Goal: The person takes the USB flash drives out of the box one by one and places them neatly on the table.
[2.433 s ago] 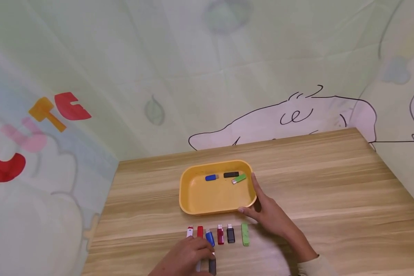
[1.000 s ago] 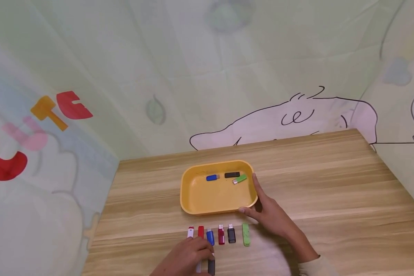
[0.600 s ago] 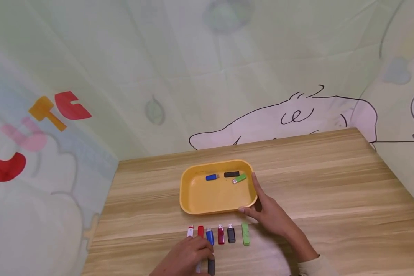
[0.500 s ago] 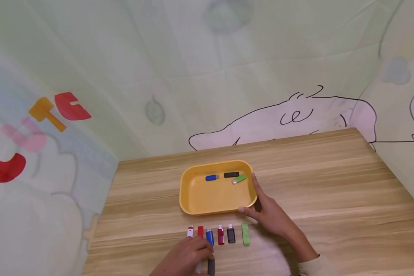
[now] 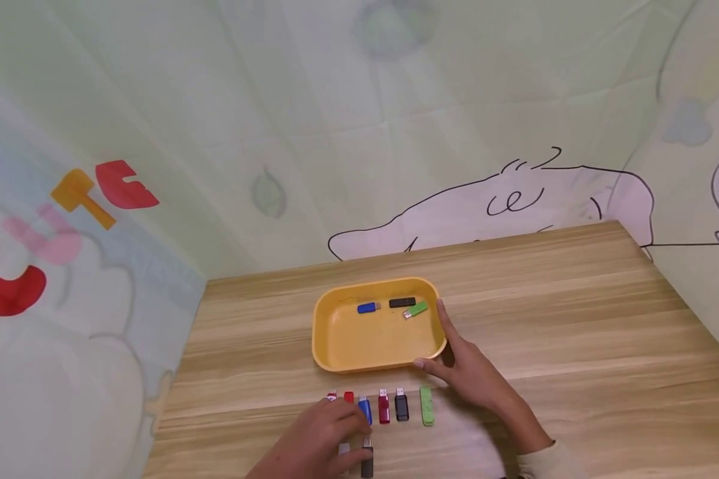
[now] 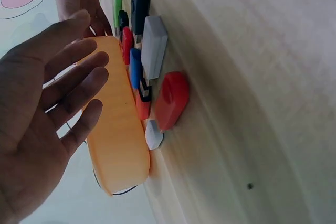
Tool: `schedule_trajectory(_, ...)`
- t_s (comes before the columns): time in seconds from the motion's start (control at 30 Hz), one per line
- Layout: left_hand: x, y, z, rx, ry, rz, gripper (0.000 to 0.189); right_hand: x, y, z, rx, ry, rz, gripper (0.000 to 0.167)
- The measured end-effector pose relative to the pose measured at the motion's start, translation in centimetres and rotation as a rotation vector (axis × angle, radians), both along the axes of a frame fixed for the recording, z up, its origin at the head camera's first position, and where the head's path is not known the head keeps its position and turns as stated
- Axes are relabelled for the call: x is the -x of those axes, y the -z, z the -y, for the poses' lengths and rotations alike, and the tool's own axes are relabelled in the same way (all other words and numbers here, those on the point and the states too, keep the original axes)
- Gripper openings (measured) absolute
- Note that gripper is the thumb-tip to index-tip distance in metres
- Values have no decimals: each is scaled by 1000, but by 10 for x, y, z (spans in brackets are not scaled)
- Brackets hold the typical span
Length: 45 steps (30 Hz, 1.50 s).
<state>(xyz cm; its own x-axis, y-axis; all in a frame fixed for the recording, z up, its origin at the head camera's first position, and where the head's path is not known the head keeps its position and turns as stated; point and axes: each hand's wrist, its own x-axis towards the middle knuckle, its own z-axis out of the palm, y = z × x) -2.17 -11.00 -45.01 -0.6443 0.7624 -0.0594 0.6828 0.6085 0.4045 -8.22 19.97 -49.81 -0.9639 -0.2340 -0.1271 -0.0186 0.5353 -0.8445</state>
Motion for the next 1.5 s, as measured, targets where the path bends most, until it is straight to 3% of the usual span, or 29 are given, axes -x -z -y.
schedule_trajectory(0.17,3,-7,0,-3,-62,15,23,0,0,0,7,0,11,113)
schedule_trajectory(0.4,16,-13,-2,-90,-67,-174,19,0,0,2,3,-3,3,112)
schedule_trajectory(0.53,23,-20,-6,-77,-137,-219,19,1,-1,2,-5,0,5,113)
schedule_trajectory(0.8,36,-30,-13,-46,-234,-252,21,0,-2,2,3,0,11,112)
schedule_trajectory(1.03,48,-34,-21,-75,-317,-221,18,0,-2,2,1,-1,10,112)
schedule_trajectory(1.5,76,-42,-38,-77,-364,-284,25,1,-1,0,-17,5,1,112)
